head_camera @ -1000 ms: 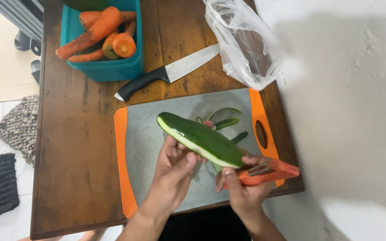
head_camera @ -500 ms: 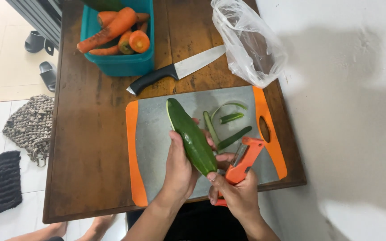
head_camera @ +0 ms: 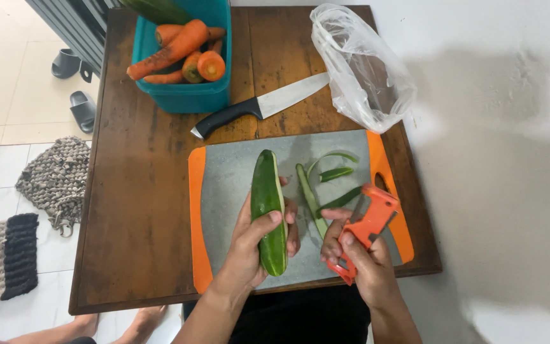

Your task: Peeling a cucumber and a carrot with a hand peeler and putting the peels into a bag.

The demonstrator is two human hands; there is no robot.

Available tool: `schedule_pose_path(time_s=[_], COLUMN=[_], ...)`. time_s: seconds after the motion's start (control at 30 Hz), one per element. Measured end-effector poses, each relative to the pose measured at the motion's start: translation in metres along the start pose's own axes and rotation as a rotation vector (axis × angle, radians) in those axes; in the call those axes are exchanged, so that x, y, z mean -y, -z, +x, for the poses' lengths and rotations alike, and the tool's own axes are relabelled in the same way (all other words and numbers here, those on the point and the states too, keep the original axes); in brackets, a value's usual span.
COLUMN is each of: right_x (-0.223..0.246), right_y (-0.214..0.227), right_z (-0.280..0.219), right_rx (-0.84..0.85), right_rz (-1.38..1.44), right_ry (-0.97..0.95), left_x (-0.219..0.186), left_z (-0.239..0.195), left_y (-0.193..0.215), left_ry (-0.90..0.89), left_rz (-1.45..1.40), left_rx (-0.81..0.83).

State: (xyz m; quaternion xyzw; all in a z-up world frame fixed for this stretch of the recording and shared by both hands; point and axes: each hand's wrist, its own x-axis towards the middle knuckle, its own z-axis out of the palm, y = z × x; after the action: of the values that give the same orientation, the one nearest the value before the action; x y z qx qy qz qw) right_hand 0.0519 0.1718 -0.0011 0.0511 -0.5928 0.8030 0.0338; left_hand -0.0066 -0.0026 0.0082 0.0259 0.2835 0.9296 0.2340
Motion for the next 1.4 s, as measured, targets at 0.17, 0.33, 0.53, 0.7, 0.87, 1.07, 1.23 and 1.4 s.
schedule_pose_path(time_s=[0.17, 0.33, 0.53, 0.7, 0.87, 1.07, 1.23, 1.4], right_x=[-0.008, 0.002, 0.007, 0.009, 0.002, 0.004, 0.002, 0.015], right_y=[0.004, -0.002, 0.004, -0.006, -0.001, -0.002, 0.001, 0.000], right_z=[0.003, 0.006, 0.004, 0.007, 0.001, 0.001, 0.001, 0.005], right_rx=[0.079, 0.109, 0.109, 0.045, 0.000, -0.052, -0.063, -0.014], right_rz=[0.221, 0.009, -0.346, -0.477, -0.548, -0.768, -0.864, -0.682], right_ry=[-0.030, -0.088, -0.176, -0.103, -0.115, 0.114, 0.216, 0.069], left_x=[-0.003, 0.003, 0.000, 0.009, 0.021, 0.018, 0.020, 0.030], left_z=[0.001, 0.009, 0.012, 0.016, 0.019, 0.021, 0.024, 0.031], left_y=[0.000, 0.003, 0.004, -0.007, -0.008, -0.015, -0.011, -0.007], left_ry=[0.068, 0.060, 0.036, 0.067, 0.078, 0.164, 0.264, 0.225], left_rz=[0.068, 0.062, -0.049, -0.045, -0.064, -0.121, -0.170, -0.182], left_rx=[-0.051, -0.188, -0.187, -0.250, -0.357, -0.327, -0.363, -0.359])
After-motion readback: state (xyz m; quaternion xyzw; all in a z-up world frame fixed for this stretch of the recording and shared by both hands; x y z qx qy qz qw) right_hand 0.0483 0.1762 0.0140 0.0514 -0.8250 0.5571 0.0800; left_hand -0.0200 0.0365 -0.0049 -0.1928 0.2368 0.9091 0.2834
